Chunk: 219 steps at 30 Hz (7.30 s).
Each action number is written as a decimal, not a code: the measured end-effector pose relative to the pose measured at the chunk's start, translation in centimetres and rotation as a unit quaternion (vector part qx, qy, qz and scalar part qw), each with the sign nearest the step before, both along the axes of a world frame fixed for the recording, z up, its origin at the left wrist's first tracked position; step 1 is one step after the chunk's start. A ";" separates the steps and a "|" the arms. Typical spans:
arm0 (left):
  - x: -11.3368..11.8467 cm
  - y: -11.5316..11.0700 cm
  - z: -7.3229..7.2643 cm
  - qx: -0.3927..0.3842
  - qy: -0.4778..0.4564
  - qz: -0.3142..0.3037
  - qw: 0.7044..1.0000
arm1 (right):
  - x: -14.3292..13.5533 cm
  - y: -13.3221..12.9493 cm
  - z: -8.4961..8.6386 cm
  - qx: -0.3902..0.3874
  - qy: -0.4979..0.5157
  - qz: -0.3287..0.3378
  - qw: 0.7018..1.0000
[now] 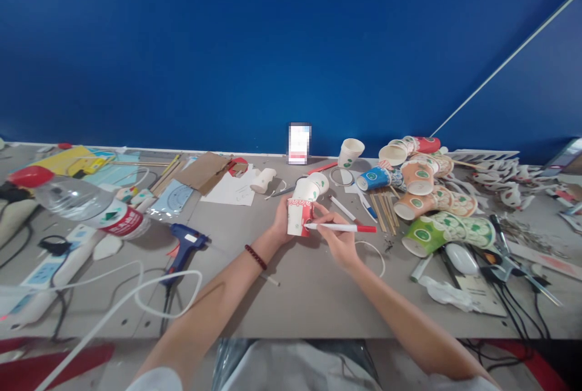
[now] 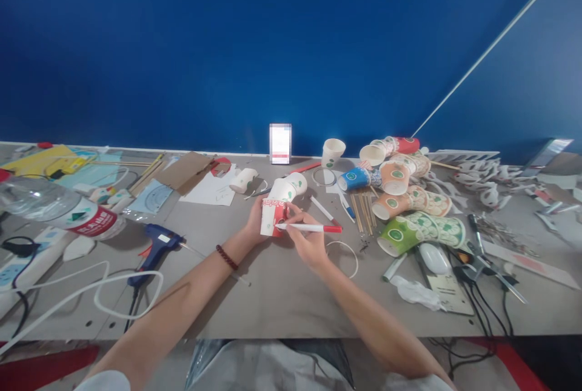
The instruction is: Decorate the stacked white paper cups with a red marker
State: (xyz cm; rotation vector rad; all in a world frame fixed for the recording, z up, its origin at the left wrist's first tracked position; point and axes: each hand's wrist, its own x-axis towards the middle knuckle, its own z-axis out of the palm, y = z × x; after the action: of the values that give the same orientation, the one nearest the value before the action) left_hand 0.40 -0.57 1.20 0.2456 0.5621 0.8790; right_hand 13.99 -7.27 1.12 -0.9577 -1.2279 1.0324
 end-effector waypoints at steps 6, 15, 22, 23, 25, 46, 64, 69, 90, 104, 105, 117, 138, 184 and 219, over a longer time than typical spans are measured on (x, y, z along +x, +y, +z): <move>0.0 0.0 0.1 0.006 0.008 0.003 1.000 | -0.1 0.0 0.0 0.002 0.011 -0.001 1.000; 0.1 0.0 0.1 0.012 0.006 0.000 1.000 | 0.0 0.0 -0.2 0.014 0.012 -0.001 1.000; 0.0 -0.1 0.5 0.001 0.009 -0.012 1.000 | -0.1 0.1 0.0 0.009 0.013 -0.013 1.000; 0.0 -0.1 0.5 0.002 0.007 -0.012 1.000 | -0.1 0.1 -0.1 0.012 0.013 -0.015 1.000; 0.0 -0.1 0.4 0.009 0.000 -0.009 1.000 | 0.0 0.1 -0.2 0.013 0.012 -0.010 1.000; 0.0 0.1 0.0 0.019 0.003 -0.005 1.000 | 0.1 0.1 -0.2 -0.001 0.022 0.011 1.000; 0.0 0.1 0.0 0.006 -0.017 -0.011 1.000 | 0.0 0.2 -0.3 0.021 0.019 0.006 1.000; -0.1 0.1 -0.2 0.005 -0.009 -0.014 1.000 | 0.0 0.1 -0.3 0.021 0.020 -0.006 1.000; 0.1 0.0 0.4 -0.010 -0.003 0.031 0.999 | -0.1 -0.3 0.1 0.003 0.021 0.005 1.000; -0.2 0.2 0.5 -0.029 0.025 0.033 0.999 | -0.2 -0.3 -0.2 0.014 -0.024 0.004 1.000; -0.2 0.2 0.5 -0.031 0.024 0.029 0.999 | -0.3 -0.3 -0.2 0.011 -0.023 0.008 1.000; -0.2 0.3 0.5 -0.038 0.024 0.025 0.999 | -0.2 -0.3 -0.3 0.006 -0.025 0.023 0.999; -0.3 0.1 0.8 -0.019 0.014 0.020 1.000 | -0.4 -0.4 0.0 -0.013 0.004 0.004 1.000; -0.3 0.4 -1.2 0.049 0.063 -0.034 0.996 | 0.8 0.9 0.0 0.021 -0.007 -0.057 0.998; 0.1 0.2 -0.6 0.039 0.101 -0.024 0.994 | 0.5 0.9 -0.1 0.007 -0.016 -0.055 0.998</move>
State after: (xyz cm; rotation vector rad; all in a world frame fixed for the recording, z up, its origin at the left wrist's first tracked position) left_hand 0.49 -0.36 0.55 0.4204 0.7068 0.8352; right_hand 14.48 -6.35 1.07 -1.0221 -1.1942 0.9239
